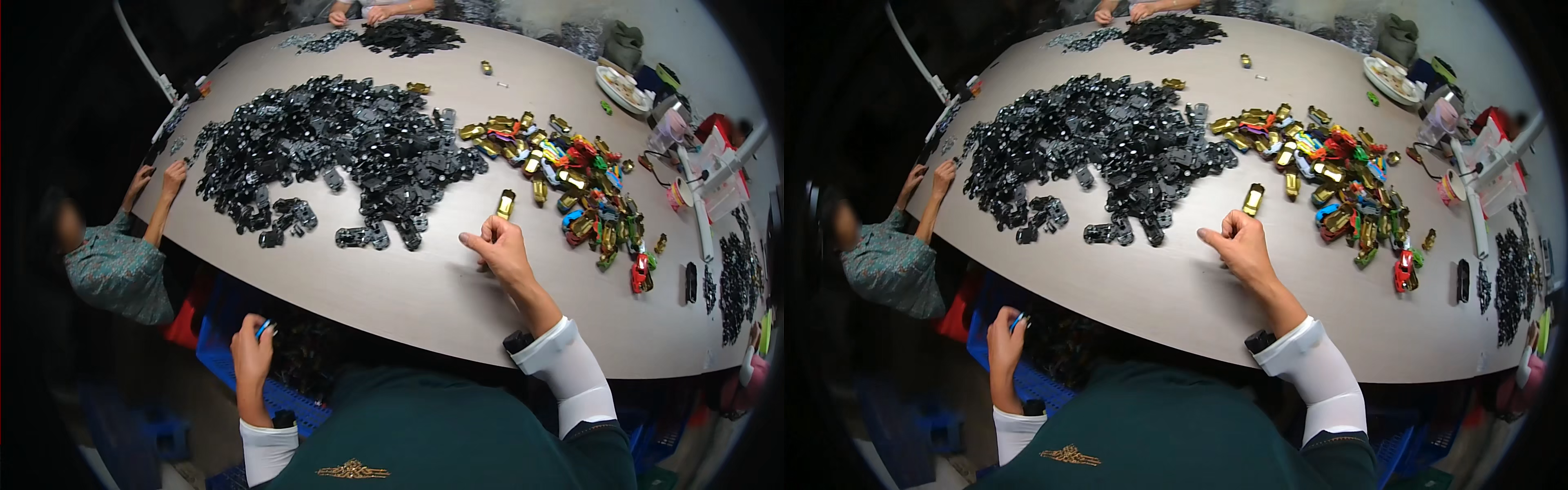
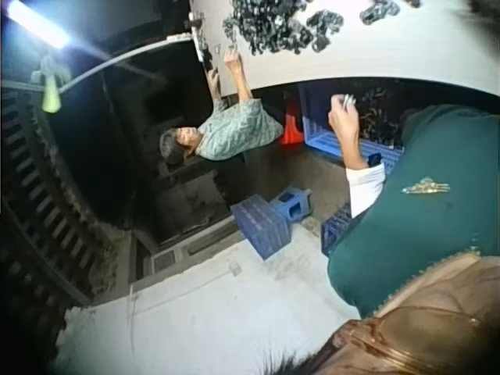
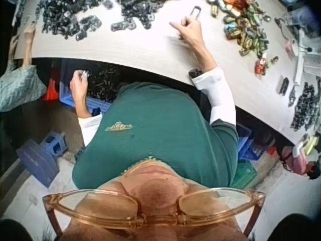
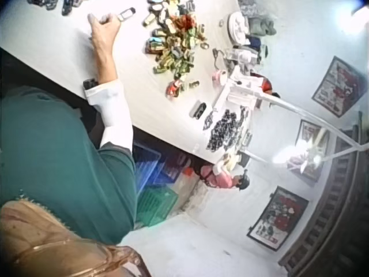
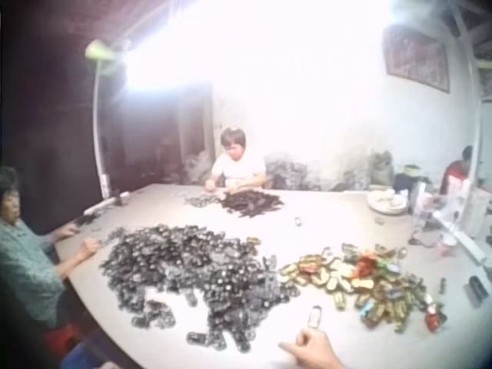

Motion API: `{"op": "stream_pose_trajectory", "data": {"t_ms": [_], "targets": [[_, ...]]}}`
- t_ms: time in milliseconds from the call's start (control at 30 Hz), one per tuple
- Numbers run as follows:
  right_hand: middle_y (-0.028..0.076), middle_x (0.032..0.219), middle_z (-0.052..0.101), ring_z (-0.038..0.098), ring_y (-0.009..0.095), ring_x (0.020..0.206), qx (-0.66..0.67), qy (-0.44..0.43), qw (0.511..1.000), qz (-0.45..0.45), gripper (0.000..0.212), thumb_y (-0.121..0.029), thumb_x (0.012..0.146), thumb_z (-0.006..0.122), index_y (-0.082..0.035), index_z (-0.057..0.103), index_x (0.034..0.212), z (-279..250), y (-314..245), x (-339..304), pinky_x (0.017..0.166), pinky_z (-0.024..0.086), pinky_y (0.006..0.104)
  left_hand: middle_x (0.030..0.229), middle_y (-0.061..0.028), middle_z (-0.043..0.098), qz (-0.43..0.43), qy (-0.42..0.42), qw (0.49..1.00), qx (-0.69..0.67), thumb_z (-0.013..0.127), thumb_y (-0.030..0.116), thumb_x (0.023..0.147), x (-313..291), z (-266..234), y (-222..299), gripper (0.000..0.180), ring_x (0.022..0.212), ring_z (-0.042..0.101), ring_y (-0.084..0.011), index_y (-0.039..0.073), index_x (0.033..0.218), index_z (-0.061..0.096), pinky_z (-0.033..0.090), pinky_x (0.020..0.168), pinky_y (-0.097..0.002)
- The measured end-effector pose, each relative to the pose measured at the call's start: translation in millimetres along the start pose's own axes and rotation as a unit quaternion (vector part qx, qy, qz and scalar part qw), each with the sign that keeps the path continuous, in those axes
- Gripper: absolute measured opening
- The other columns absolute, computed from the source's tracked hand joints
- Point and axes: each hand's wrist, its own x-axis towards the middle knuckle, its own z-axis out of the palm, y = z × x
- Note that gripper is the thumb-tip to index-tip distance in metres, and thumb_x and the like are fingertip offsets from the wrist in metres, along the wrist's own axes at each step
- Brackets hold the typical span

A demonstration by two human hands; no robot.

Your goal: The person assembles small toy cars by hand at a large table. They pick up a black chassis and a colored body, then snap the two parts together to form a complete car. The person repeats this process with various colored bodies, placing the finished cars into a pile on the table.

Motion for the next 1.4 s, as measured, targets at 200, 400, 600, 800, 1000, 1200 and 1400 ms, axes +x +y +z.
{"op": "stream_pose_trajectory", "data": {"t_ms": [200, 400, 600, 800, 1000, 1200, 1400], "targets": [[0.020, 0.074, 0.065, 0.063, 0.041, 0.071, -0.348, 0.250, 0.902, -0.055, 0.038, -0.037, 0.078, 0.073, -0.003, 0.056, 0.082, -36.0, 8.7, 30.9, 0.064, 0.048, 0.0499, 0.076, -0.0107, 0.067, 0.021, 0.040, 0.968, -0.248, 0.062, 0.006, 0.085, 16.1, 16.3, 18.7, 0.014, 0.070, 0.064, -0.0142, -0.005, 0.094, 0.062, 0.049, 0.064, -0.0268], [0.018, 0.078, 0.066, 0.064, 0.036, 0.074, -0.398, 0.251, 0.878, -0.085, 0.035, -0.027, 0.073, 0.076, -0.002, 0.057, 0.088, -35.5, 19.0, 38.1, 0.065, 0.048, 0.0454, 0.073, -0.0052, 0.063, 0.232, -0.071, 0.921, -0.305, 0.063, 0.006, 0.086, 66.2, 47.1, 168.1, 0.012, 0.064, 0.055, -0.0095, -0.003, 0.093, 0.065, 0.045, 0.059, -0.0245], [0.021, 0.081, 0.064, 0.062, 0.040, 0.077, -0.304, 0.185, 0.921, -0.159, 0.017, -0.011, 0.074, 0.064, -0.002, 0.061, 0.088, -28.6, 27.5, 36.0, 0.070, 0.048, 0.0462, 0.079, -0.0197, 0.059, 0.294, -0.026, 0.955, -0.036, 0.068, 0.021, 0.084, 81.0, 96.4, 229.5, 0.027, 0.071, 0.061, -0.0374, 0.006, 0.104, 0.059, 0.050, 0.065, -0.0444], [0.010, 0.067, 0.060, 0.056, 0.017, 0.060, -0.095, -0.004, 0.993, -0.075, 0.018, -0.011, 0.076, 0.064, 0.001, 0.061, 0.089, -8.3, 21.5, 24.1, 0.057, 0.046, 0.0313, 0.082, -0.0171, 0.057, 0.259, -0.067, 0.961, -0.062, 0.070, 0.015, 0.080, 83.7, 108.5, 231.2, 0.033, 0.074, 0.063, -0.0331, 0.004, 0.107, 0.055, 0.052, 0.064, -0.0422], [0.002, 0.077, 0.064, 0.056, 0.008, 0.064, 0.084, -0.131, 0.988, -0.028, 0.021, -0.016, 0.086, 0.067, 0.000, 0.062, 0.099, 3.6, 17.8, 17.4, 0.057, 0.045, 0.0240, 0.099, -0.0079, 0.057, 0.030, -0.335, 0.771, -0.540, 0.065, 0.001, 0.083, 76.0, 109.4, 235.2, 0.050, 0.085, 0.062, -0.0132, 0.002, 0.128, 0.044, 0.059, 0.069, -0.0303], [0.002, 0.087, 0.066, 0.040, -0.001, 0.050, 0.198, -0.175, 0.960, 0.087, 0.032, -0.021, 0.092, 0.063, -0.003, 0.061, 0.118, -6.0, -12.5, 5.6, 0.041, 0.028, 0.0164, 0.112, -0.0123, 0.058, 0.033, -0.377, 0.685, -0.623, 0.062, -0.005, 0.084, 72.6, 113.2, 223.9, 0.058, 0.098, 0.061, -0.0179, 0.004, 0.137, 0.040, 0.058, 0.082, -0.0345], [0.000, 0.083, 0.064, 0.043, 0.000, 0.051, 0.193, -0.150, 0.969, 0.038, 0.030, -0.014, 0.089, 0.066, 0.000, 0.062, 0.114, -1.8, -7.8, 4.2, 0.042, 0.029, 0.0174, 0.106, -0.0097, 0.059, 0.007, -0.362, 0.673, -0.645, 0.067, -0.003, 0.082, 69.1, 110.9, 220.6, 0.050, 0.091, 0.063, -0.0160, 0.003, 0.126, 0.046, 0.059, 0.078, -0.0341]]}}
